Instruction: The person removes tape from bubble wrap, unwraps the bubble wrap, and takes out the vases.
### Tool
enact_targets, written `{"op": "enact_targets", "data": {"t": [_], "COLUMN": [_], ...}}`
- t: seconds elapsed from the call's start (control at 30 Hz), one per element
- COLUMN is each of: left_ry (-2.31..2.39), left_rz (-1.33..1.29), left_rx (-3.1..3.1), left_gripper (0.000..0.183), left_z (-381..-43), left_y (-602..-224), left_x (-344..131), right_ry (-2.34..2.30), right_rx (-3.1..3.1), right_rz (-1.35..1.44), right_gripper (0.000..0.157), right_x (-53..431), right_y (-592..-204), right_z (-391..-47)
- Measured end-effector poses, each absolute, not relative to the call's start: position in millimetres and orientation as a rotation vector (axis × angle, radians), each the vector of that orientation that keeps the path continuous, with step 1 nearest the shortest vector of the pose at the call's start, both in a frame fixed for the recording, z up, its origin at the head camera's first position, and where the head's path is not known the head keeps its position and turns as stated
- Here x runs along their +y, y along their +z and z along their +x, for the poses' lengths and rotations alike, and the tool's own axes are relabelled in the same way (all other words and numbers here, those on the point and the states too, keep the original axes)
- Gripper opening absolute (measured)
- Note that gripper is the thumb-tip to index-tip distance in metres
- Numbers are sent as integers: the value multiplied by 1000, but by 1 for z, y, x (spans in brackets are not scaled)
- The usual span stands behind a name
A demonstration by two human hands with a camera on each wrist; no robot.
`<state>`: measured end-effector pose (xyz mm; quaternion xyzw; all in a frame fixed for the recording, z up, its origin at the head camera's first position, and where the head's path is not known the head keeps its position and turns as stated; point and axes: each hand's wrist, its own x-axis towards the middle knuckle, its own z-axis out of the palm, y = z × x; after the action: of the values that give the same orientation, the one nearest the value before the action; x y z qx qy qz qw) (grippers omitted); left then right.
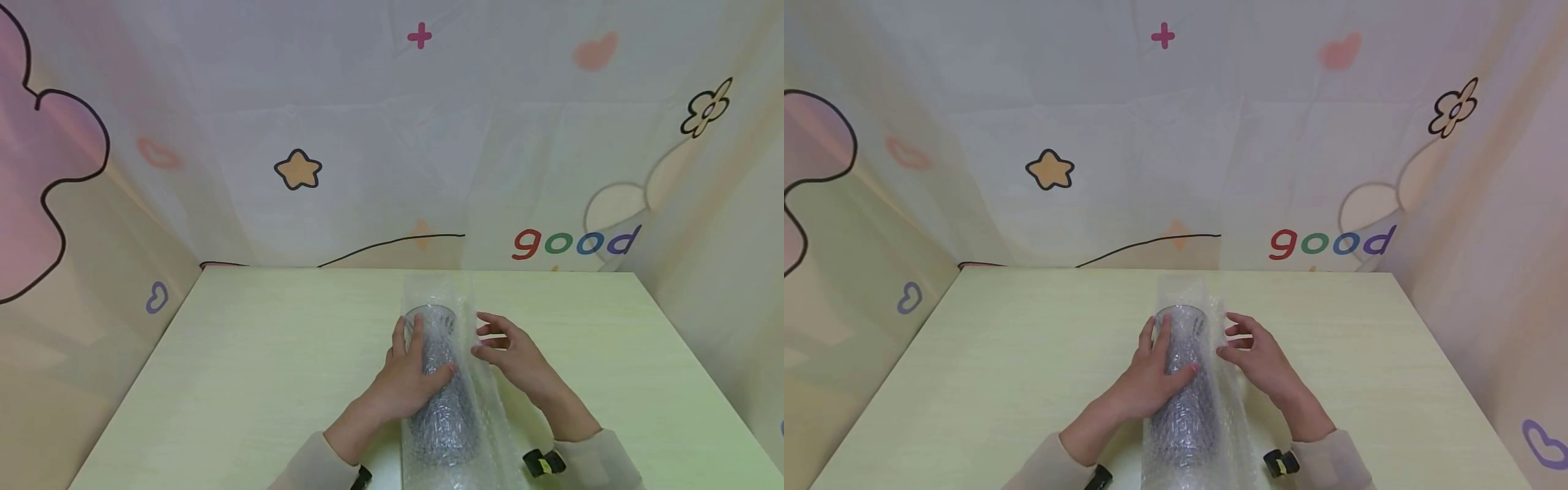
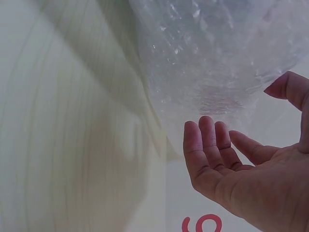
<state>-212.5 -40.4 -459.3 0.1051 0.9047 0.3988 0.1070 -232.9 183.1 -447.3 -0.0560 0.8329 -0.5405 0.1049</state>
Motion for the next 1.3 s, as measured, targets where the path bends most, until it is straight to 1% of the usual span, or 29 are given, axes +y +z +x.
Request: {"op": "enact_targets", "data": {"t": [1.13,1.3], "left_ry": [1183,1185], "left_rz": [303,300], "left_rx": [2659,2657], "left_gripper": [96,96], "left_z": [-212,-212], "left_y": [-459,-459], "left_x": [-40,-40], "right_ry": [-1580,-1584], "right_rx": [2440,2440], "right_rz": [-90,-85], "right_gripper": [71,69], "right_x": [191,192], "right_y": [-454,-453], "right_z": [-234,-234]}}
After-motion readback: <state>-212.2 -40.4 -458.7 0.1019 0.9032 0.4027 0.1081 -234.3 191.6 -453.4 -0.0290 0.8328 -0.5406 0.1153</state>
